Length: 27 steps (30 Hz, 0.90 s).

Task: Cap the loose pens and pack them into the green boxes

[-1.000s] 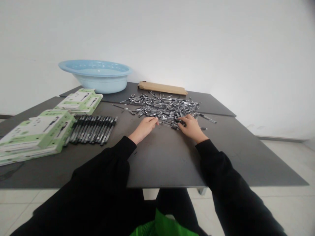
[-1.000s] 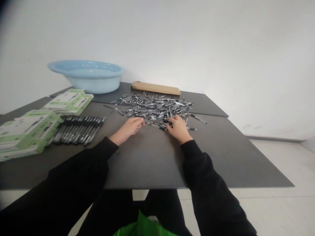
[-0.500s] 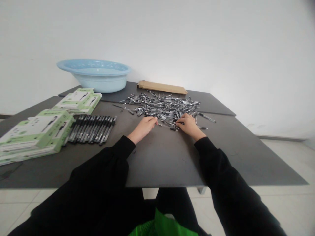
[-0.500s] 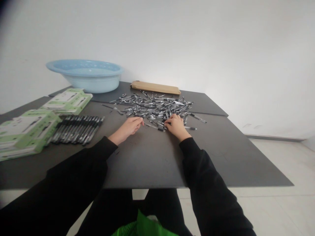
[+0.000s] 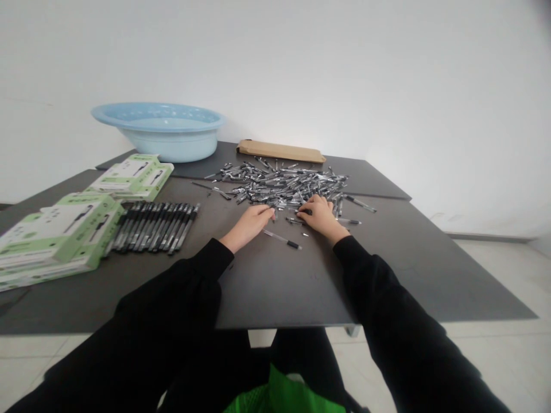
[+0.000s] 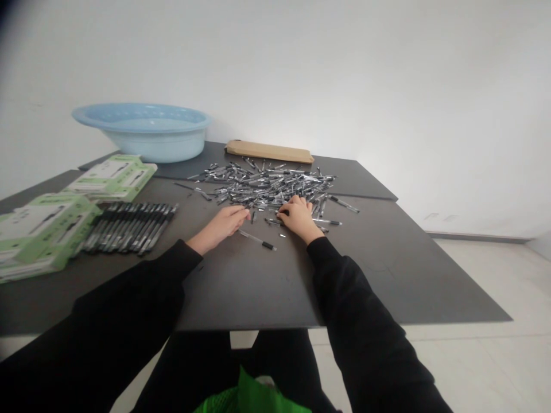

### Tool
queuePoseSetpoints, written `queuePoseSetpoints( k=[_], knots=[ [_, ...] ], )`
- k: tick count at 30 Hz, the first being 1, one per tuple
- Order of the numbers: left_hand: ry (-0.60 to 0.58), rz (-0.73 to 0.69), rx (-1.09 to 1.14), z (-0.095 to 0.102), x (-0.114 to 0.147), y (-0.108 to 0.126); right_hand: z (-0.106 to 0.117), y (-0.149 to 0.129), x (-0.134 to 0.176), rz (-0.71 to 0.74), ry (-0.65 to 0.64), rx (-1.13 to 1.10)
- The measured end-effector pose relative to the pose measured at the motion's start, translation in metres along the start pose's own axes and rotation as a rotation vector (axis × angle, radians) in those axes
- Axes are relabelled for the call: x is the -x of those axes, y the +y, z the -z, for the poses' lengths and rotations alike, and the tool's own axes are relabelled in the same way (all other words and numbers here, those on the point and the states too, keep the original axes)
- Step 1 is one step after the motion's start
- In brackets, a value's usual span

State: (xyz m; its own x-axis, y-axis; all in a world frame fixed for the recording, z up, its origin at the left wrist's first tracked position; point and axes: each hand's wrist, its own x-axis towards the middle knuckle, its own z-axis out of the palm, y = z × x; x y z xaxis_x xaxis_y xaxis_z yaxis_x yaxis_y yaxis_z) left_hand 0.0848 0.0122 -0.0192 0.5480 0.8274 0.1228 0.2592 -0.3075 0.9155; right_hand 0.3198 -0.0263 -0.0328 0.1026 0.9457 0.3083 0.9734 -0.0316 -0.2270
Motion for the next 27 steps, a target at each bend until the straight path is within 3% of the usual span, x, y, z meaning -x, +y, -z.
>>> queuePoseSetpoints(
  k=[6,13,22,27],
  knots=[
    [-0.030,-0.189,-0.293,-0.018,0.010,0.006,-0.004,-0.004,-0.001,-0.038,0.033,-0.017],
    [-0.034,-0.231,-0.533,-0.028,0.012,-0.003,0.002,-0.005,0.001,-0.014,0.059,-0.007],
    [-0.061,-0.224,-0.550,-0.026,0.014,0.001,0.014,-0.009,0.005,0.023,0.077,-0.010],
    [-0.060,-0.239,-0.485,-0.026,0.014,0.000,0.044,-0.007,0.017,0.066,0.019,-0.160]
  ],
)
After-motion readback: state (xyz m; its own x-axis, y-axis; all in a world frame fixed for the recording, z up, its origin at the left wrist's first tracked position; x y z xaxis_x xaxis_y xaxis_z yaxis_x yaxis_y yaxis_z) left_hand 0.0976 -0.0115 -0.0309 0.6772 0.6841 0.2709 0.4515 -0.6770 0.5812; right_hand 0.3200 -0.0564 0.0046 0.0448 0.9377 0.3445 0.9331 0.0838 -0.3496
